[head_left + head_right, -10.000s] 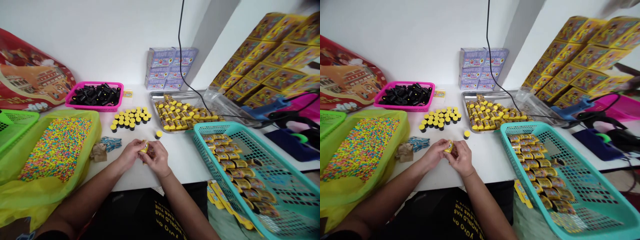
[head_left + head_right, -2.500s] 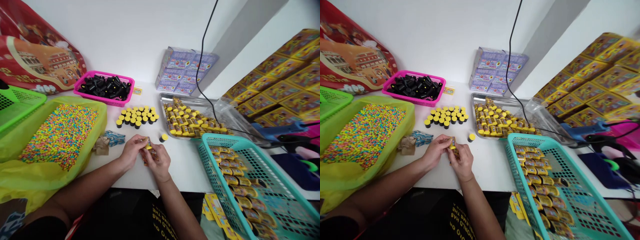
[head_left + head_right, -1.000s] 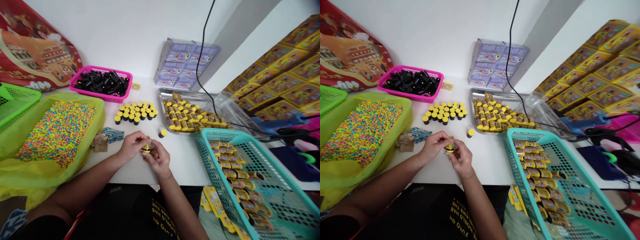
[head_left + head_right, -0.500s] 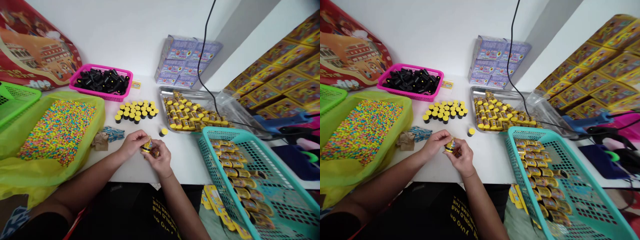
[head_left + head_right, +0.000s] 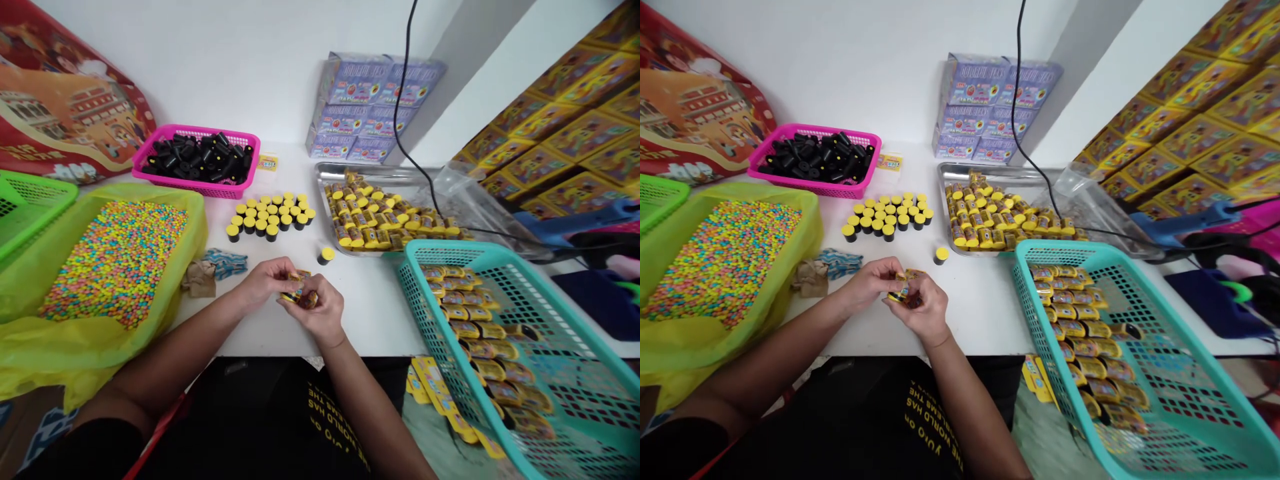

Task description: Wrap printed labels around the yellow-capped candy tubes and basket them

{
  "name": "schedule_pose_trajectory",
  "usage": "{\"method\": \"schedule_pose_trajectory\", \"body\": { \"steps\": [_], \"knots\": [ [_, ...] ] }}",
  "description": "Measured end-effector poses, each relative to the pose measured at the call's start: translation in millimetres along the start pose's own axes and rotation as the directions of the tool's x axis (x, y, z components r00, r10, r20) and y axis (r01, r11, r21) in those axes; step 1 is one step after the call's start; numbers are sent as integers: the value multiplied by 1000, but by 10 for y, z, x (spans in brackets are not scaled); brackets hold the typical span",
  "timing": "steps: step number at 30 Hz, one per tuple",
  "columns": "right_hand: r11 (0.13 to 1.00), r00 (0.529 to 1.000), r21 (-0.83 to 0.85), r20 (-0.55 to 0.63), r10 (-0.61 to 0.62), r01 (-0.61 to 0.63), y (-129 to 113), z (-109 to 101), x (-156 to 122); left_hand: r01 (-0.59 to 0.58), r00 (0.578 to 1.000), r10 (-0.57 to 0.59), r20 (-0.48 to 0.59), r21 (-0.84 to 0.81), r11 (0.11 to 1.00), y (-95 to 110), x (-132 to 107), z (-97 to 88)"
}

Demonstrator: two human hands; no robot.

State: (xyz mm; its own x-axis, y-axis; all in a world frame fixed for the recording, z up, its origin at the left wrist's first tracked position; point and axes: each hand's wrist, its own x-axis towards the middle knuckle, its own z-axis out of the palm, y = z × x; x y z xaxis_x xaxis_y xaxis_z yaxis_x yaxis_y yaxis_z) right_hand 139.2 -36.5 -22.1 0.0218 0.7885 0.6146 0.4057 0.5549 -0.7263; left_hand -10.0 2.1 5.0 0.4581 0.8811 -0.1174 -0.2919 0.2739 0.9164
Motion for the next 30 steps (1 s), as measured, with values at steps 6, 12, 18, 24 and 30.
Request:
{"method": "schedule_pose_trajectory", "body": {
  "steps": [6,12,18,24,30],
  "knots": [
    [988,995,-147,-74,-65,54,26,18,-10,18,995,-41,-91,-242,970,-44,63,4],
    [940,966,-245,-34,-255,239,25,12,21,75,971,-161,-174,-418,905,-72,74,22],
    [941,968,-229,25,-250,249,65,42,25,88,966,-188,-178,-458,885,-81,74,22],
    [923,951,-250,-17,-307,294,116,44,-28,149,967,-223,-121,-440,886,-90,32,53],
    [954,978,-221,-9,-210,203,101,8,-6,117,973,-182,-139,-383,916,-22,14,46]
  ]
}}
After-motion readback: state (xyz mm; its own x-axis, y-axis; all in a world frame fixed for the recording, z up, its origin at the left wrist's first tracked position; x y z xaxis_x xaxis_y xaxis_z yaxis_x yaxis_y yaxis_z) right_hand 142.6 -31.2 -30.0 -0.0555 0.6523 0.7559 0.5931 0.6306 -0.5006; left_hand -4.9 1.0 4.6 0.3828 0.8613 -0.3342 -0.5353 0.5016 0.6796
